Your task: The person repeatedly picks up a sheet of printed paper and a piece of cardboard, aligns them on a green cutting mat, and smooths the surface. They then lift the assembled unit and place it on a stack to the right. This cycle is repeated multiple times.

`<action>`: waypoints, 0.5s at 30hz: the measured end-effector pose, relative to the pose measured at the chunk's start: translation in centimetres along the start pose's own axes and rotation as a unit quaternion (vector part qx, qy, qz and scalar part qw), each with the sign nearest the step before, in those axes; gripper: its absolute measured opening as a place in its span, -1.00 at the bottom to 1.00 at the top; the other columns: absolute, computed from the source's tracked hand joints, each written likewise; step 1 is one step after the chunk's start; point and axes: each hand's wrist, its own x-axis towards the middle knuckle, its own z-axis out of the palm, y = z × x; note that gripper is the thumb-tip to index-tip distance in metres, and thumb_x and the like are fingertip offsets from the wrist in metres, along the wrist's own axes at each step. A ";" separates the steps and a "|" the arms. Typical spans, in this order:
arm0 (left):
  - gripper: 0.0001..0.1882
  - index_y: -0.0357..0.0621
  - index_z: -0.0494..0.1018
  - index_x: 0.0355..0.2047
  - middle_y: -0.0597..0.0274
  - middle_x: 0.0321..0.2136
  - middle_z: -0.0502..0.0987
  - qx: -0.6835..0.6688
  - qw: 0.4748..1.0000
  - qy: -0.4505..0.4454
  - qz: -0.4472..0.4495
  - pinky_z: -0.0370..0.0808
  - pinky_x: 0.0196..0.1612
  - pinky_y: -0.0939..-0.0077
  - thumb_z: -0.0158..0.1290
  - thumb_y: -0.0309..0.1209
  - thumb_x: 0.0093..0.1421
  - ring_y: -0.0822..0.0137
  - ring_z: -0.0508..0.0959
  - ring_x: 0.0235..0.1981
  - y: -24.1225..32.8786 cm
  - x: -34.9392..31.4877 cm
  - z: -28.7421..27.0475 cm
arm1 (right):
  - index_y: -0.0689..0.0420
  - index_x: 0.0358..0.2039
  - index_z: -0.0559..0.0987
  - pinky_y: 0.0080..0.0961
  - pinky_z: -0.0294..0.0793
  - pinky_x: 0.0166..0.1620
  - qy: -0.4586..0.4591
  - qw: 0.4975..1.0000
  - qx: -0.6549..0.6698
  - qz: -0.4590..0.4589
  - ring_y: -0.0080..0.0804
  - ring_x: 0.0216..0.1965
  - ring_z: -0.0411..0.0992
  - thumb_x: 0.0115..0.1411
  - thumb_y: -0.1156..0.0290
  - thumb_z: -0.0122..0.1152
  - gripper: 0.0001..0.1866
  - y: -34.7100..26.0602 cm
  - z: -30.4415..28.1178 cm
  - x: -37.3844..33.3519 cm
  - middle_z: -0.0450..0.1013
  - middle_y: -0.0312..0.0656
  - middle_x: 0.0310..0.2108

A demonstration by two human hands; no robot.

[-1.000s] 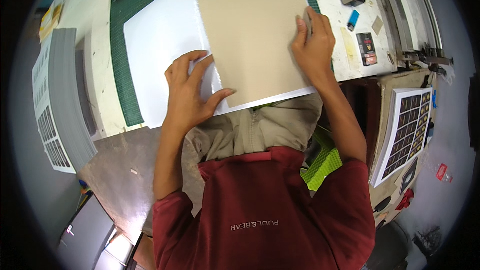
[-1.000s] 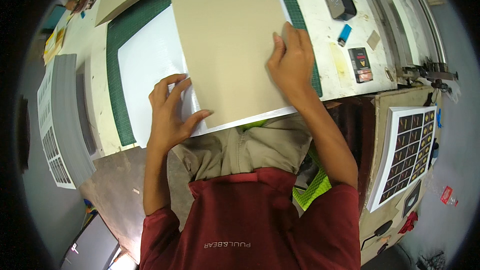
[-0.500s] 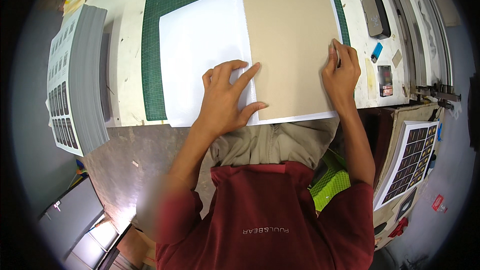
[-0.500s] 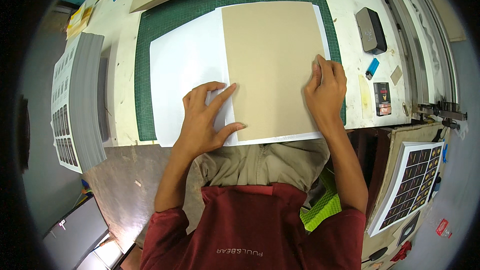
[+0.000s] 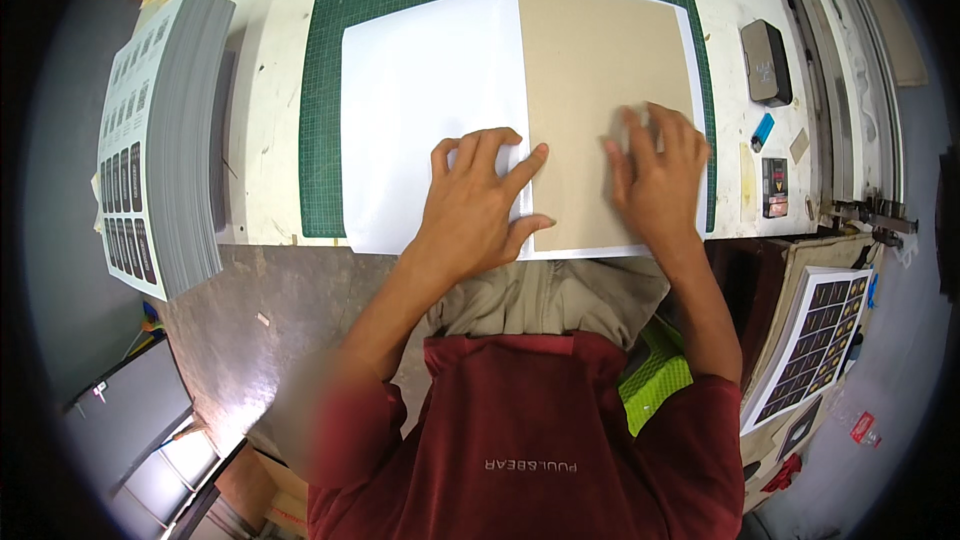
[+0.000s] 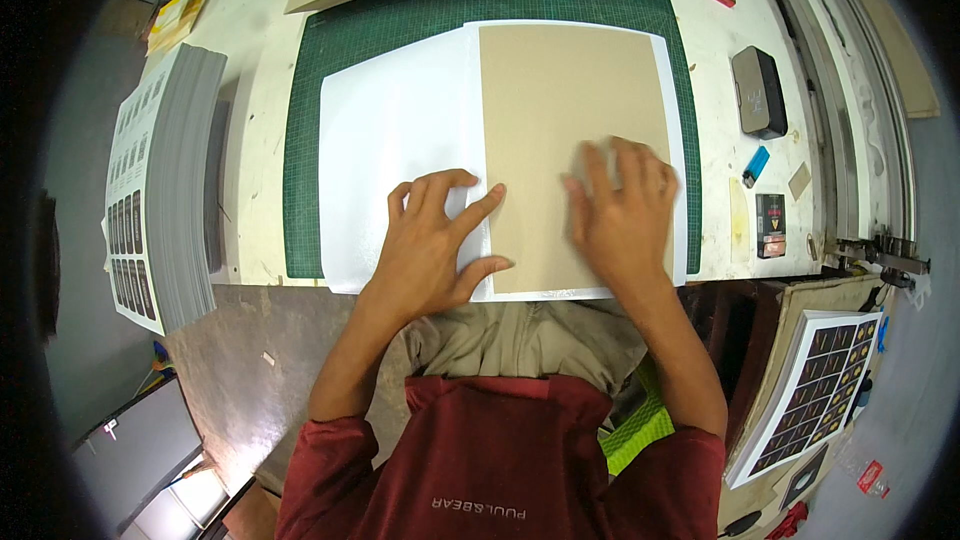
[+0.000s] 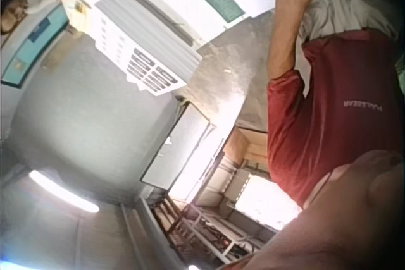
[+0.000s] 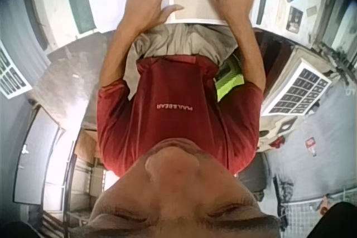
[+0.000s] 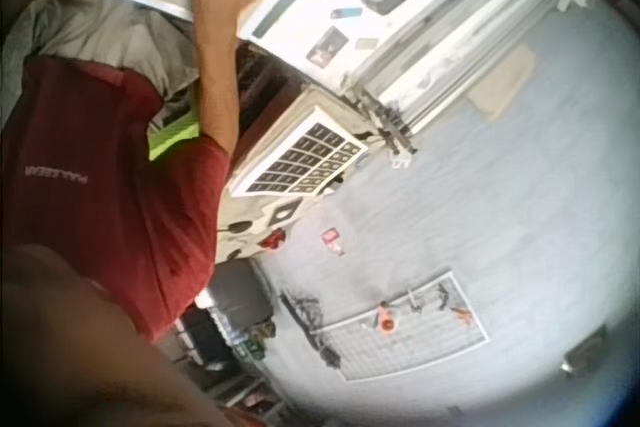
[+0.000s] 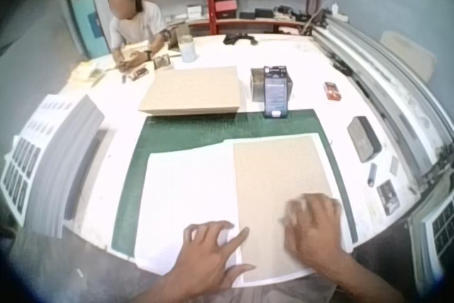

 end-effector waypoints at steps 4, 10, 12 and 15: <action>-0.34 0.00 0.47 0.12 0.00 0.12 0.34 0.000 0.998 0.060 0.014 0.07 0.21 -0.07 0.29 -0.06 0.02 0.03 0.26 0.19 0.3 -3.0 1.3 | 0.22 -0.04 0.56 0.11 0.07 0.28 -0.042 0.998 0.032 -0.036 -0.09 0.08 0.37 0.19 0.29 0.24 -0.63 -1.4 0.0 0.0 0.45 -0.03 -0.02; -0.04 0.00 0.15 0.35 -0.23 0.36 0.01 0.078 0.970 0.130 -0.188 -0.15 0.37 -0.20 0.34 -0.03 0.02 -0.22 -0.03 0.39 0.9 -11.5 5.0 | 0.26 -0.11 0.59 0.08 0.11 0.30 -0.025 0.997 0.053 -0.050 -0.07 0.02 0.42 0.17 0.31 0.26 -0.66 -1.2 0.2 0.0 0.47 -0.02 -0.08; 0.05 -0.09 0.04 0.38 -0.26 0.37 -0.04 0.086 0.926 0.310 -0.196 -0.12 0.37 -0.19 0.35 -0.04 0.01 -0.22 -0.06 0.40 -0.7 -12.6 5.8 | 0.26 -0.13 0.60 0.06 0.15 0.29 -0.011 0.996 0.068 -0.052 -0.05 -0.01 0.44 0.16 0.33 0.27 -0.68 -1.1 0.3 0.0 0.47 -0.02 -0.10; 0.09 -0.14 -0.10 0.41 -0.30 0.39 -0.18 0.149 0.816 0.509 -0.228 -0.04 0.35 -0.20 0.25 0.08 0.08 -0.23 -0.04 0.40 -0.5 -11.0 4.5 | 0.27 -0.13 0.60 0.04 0.21 0.26 -0.009 0.995 0.088 -0.048 0.00 -0.04 0.46 0.14 0.34 0.29 -0.67 -0.8 0.8 -0.4 0.47 -0.01 -0.12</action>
